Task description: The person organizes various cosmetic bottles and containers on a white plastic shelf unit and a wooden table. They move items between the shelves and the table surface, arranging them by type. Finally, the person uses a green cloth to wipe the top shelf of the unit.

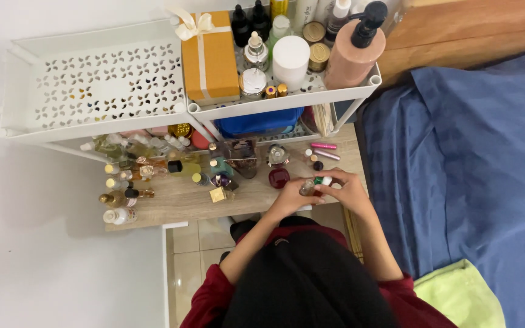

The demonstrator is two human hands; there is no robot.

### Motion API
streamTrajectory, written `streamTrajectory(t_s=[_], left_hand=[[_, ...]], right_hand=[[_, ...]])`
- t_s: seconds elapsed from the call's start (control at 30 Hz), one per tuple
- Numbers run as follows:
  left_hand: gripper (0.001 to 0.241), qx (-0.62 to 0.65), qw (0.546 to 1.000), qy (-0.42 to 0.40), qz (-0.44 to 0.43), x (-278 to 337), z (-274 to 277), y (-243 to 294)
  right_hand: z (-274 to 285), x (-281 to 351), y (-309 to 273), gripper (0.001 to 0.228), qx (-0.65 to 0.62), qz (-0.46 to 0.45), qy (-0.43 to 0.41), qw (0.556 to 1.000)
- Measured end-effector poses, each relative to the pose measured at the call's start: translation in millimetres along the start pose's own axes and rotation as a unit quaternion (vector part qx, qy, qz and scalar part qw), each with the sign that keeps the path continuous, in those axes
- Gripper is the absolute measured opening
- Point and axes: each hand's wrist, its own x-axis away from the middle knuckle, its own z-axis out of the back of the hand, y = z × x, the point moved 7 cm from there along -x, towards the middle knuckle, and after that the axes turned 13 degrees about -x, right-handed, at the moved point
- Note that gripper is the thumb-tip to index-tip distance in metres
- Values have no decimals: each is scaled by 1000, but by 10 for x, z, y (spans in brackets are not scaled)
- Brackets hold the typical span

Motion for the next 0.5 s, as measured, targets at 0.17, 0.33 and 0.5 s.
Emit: streamTrajectory(t_s=[0.17, 0.33, 0.5], left_hand=[[55, -43, 998, -27, 23, -203, -5, 232], [61, 26, 999, -7, 29, -335, -11, 96], [50, 120, 990, 68, -15, -332, 148, -299]], right_hand=[[139, 90, -206, 34, -5, 20, 22, 1000], [310, 176, -391, 30, 18, 70, 63, 995], [462, 150, -101, 30, 104, 91, 138, 981]])
